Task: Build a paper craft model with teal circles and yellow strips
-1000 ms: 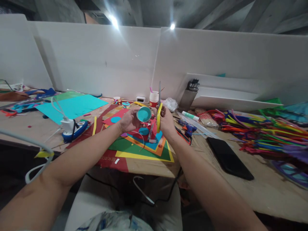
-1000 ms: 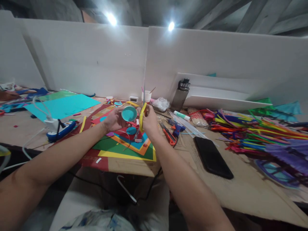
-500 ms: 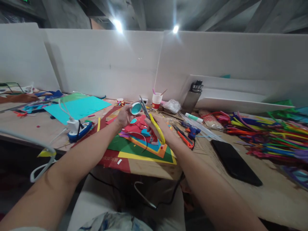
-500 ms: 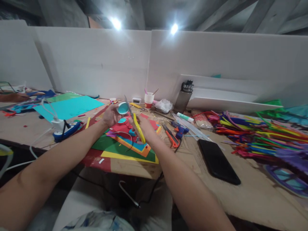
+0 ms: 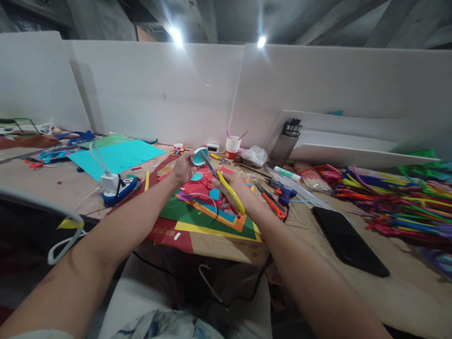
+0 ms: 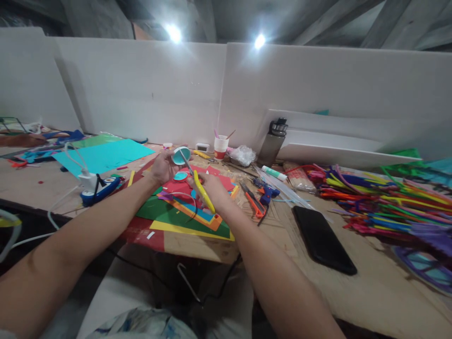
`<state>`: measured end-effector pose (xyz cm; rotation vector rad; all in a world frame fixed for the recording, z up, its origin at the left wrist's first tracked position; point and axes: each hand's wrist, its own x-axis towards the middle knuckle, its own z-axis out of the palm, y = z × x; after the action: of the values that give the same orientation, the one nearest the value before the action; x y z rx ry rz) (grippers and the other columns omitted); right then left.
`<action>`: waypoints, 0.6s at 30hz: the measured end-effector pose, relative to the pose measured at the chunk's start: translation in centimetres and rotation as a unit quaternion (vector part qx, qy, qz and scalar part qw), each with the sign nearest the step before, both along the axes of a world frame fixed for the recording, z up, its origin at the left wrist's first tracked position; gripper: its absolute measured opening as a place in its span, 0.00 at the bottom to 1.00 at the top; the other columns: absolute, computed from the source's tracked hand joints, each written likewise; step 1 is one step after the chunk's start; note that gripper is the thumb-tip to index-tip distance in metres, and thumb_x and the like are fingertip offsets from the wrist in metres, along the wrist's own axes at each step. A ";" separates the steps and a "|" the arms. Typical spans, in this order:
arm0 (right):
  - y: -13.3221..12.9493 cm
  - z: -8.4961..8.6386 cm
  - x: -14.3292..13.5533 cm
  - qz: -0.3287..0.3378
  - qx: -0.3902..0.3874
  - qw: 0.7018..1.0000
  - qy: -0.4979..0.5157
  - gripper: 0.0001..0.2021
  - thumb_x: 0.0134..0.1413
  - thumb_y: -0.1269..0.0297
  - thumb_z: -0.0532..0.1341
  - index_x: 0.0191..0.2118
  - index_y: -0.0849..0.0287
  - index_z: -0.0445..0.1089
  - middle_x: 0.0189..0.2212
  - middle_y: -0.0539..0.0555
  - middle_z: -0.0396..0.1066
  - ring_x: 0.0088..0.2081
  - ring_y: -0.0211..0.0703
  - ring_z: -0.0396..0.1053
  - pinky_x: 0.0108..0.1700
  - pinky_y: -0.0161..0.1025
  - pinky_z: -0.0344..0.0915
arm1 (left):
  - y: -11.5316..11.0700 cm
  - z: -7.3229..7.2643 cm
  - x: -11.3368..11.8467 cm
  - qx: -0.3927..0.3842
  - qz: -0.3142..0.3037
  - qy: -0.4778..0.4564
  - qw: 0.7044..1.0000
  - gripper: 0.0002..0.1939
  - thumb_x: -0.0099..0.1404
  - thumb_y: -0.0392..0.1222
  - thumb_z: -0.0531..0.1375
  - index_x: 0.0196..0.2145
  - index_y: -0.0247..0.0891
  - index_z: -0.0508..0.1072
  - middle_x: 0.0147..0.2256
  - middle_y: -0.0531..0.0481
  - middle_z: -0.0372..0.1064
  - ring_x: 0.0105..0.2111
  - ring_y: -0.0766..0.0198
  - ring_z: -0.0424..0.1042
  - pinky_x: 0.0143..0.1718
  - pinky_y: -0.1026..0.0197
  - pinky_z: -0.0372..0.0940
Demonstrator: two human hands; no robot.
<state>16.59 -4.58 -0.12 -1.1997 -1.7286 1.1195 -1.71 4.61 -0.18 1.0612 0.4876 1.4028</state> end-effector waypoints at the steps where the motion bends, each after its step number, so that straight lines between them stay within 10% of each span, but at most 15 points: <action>1: -0.1 0.1 0.0 0.000 0.002 1.000 0.000 0.16 0.50 0.47 0.64 0.35 0.55 0.68 0.14 0.45 0.64 0.13 0.35 0.61 0.11 0.31 0.59 | 0.1 -0.1 0.0 -0.001 0.002 0.003 1.000 0.23 0.57 0.39 0.52 0.48 0.29 0.74 0.39 0.39 0.77 0.45 0.52 0.75 0.48 0.50 0.67; 18: 0.5 0.1 0.3 -0.019 0.023 0.999 -0.012 0.16 0.54 0.46 0.60 0.31 0.55 0.63 0.14 0.45 0.64 0.12 0.35 0.62 0.10 0.29 0.56 | -0.9 0.2 0.2 -0.039 -0.082 0.038 0.995 0.18 0.66 0.41 0.48 0.41 0.32 0.76 0.35 0.42 0.76 0.33 0.59 0.72 0.31 0.60 0.66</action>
<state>16.88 -4.03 -0.02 -1.2177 -1.7337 1.0414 -1.47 3.71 0.02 1.0697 0.4942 1.1938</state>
